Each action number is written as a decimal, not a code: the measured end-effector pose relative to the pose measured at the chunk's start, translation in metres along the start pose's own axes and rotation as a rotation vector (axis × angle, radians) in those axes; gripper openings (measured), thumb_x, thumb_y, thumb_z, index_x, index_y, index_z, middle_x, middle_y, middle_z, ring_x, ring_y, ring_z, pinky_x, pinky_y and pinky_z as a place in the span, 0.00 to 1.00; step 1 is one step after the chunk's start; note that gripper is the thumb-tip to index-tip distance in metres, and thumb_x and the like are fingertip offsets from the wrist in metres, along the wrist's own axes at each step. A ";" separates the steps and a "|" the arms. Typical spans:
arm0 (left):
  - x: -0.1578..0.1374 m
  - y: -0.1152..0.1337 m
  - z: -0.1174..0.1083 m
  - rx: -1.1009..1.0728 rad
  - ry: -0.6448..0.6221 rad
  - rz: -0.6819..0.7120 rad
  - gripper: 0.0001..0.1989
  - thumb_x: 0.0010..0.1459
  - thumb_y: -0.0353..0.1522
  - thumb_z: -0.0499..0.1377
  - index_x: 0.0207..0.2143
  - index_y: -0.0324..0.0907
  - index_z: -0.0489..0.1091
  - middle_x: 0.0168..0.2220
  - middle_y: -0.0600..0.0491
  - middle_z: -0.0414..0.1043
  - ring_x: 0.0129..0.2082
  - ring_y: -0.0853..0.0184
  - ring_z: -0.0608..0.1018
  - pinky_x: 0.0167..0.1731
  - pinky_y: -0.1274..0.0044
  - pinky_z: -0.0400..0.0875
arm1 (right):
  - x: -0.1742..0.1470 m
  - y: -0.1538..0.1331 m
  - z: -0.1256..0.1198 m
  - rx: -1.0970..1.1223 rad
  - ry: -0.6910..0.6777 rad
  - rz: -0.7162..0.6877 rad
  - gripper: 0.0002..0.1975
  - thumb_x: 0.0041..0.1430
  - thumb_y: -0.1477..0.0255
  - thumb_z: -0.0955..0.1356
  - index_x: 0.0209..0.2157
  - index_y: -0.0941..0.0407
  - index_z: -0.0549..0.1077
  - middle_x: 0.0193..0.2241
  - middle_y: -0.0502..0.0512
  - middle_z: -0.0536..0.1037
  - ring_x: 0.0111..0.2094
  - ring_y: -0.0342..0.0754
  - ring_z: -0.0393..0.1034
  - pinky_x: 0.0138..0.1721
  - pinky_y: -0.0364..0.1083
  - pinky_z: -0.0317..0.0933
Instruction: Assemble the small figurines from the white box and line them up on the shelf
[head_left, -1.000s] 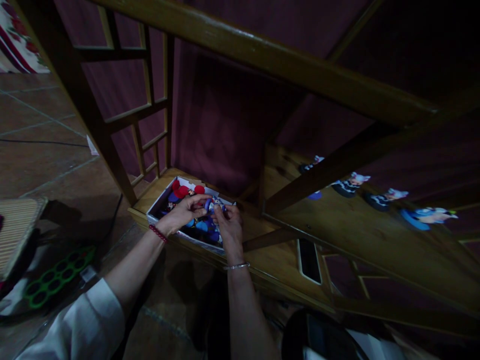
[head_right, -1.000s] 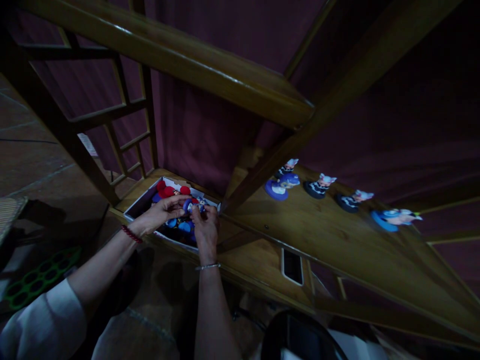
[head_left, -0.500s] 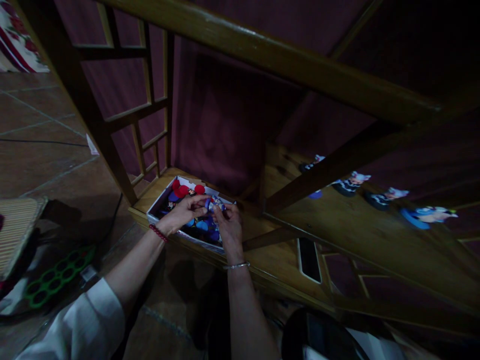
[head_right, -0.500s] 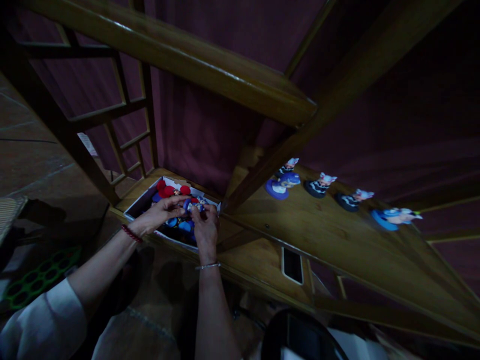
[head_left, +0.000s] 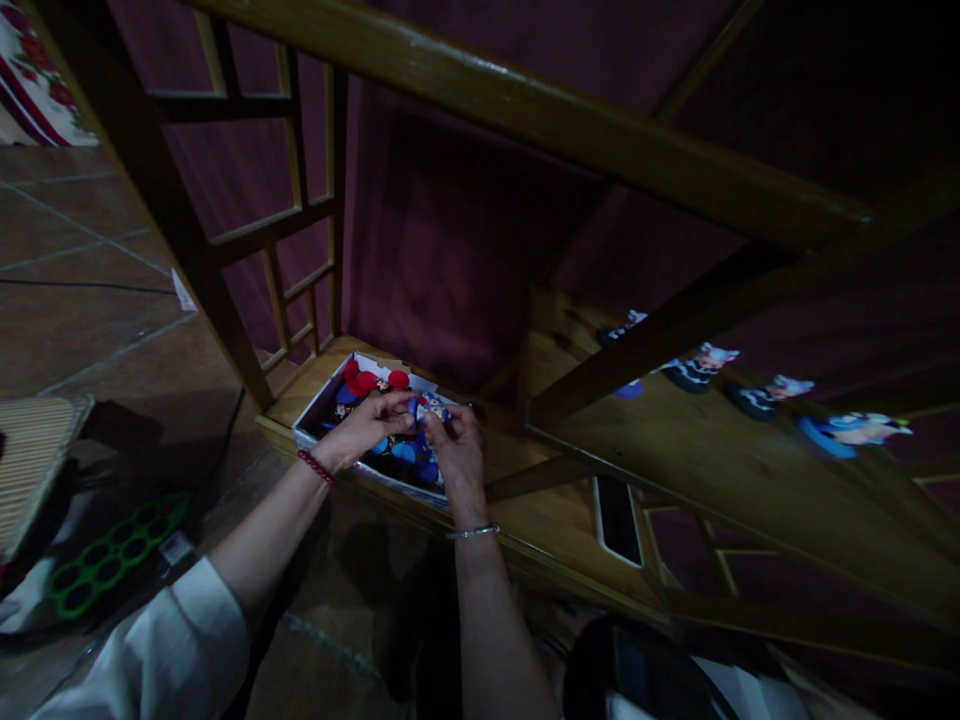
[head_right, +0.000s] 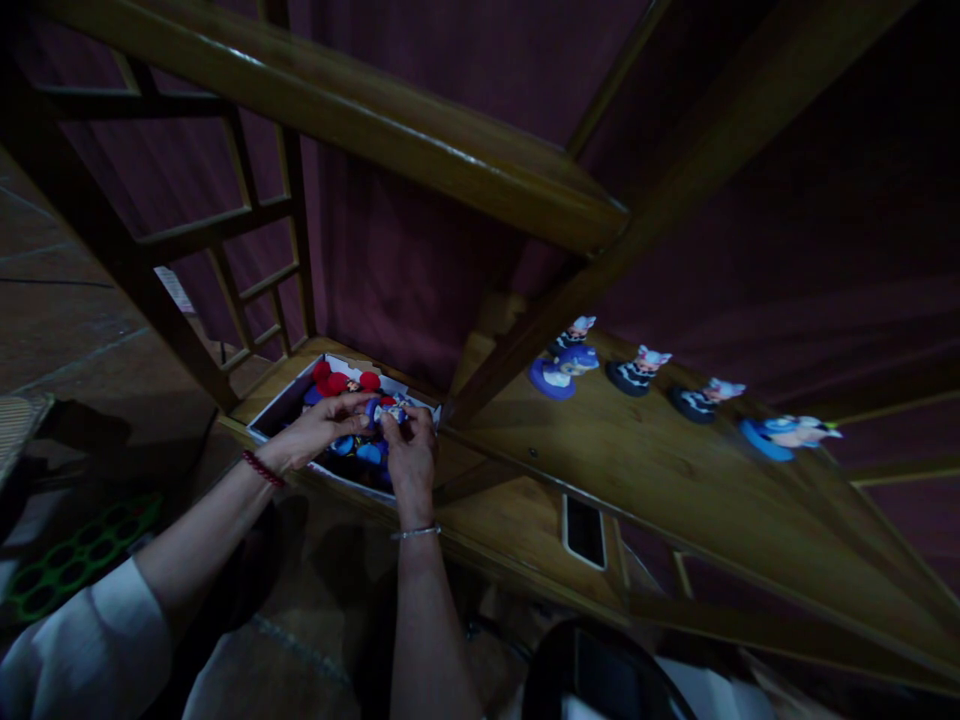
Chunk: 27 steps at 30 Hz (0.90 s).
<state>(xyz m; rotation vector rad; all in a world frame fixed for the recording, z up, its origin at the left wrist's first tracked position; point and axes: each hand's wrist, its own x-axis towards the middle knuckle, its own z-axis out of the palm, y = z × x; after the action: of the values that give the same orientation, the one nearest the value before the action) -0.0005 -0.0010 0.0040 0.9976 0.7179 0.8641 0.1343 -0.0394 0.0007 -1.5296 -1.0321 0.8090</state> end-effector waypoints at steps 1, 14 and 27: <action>0.000 0.000 0.000 -0.005 -0.001 -0.004 0.24 0.43 0.32 0.64 0.45 0.38 0.67 0.37 0.50 0.72 0.36 0.67 0.73 0.40 0.73 0.67 | 0.000 -0.001 0.000 -0.001 -0.006 -0.008 0.13 0.45 0.62 0.67 0.32 0.54 0.64 0.24 0.48 0.73 0.25 0.45 0.68 0.29 0.45 0.63; -0.002 -0.001 0.001 -0.028 -0.059 0.010 0.21 0.45 0.34 0.63 0.43 0.38 0.69 0.42 0.48 0.70 0.42 0.64 0.71 0.41 0.71 0.67 | 0.001 -0.003 -0.004 -0.012 -0.042 -0.090 0.12 0.46 0.64 0.66 0.33 0.54 0.66 0.30 0.49 0.75 0.31 0.45 0.68 0.35 0.45 0.61; -0.002 -0.003 0.000 -0.124 -0.076 -0.040 0.17 0.45 0.33 0.63 0.39 0.37 0.71 0.38 0.49 0.72 0.40 0.64 0.72 0.43 0.69 0.67 | 0.003 -0.003 -0.005 -0.049 -0.106 -0.153 0.11 0.47 0.66 0.66 0.34 0.52 0.67 0.34 0.50 0.74 0.35 0.46 0.68 0.40 0.47 0.61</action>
<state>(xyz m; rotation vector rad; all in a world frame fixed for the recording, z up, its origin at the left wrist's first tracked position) -0.0003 -0.0037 0.0018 0.8981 0.6107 0.8220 0.1394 -0.0387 0.0045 -1.4415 -1.2396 0.7683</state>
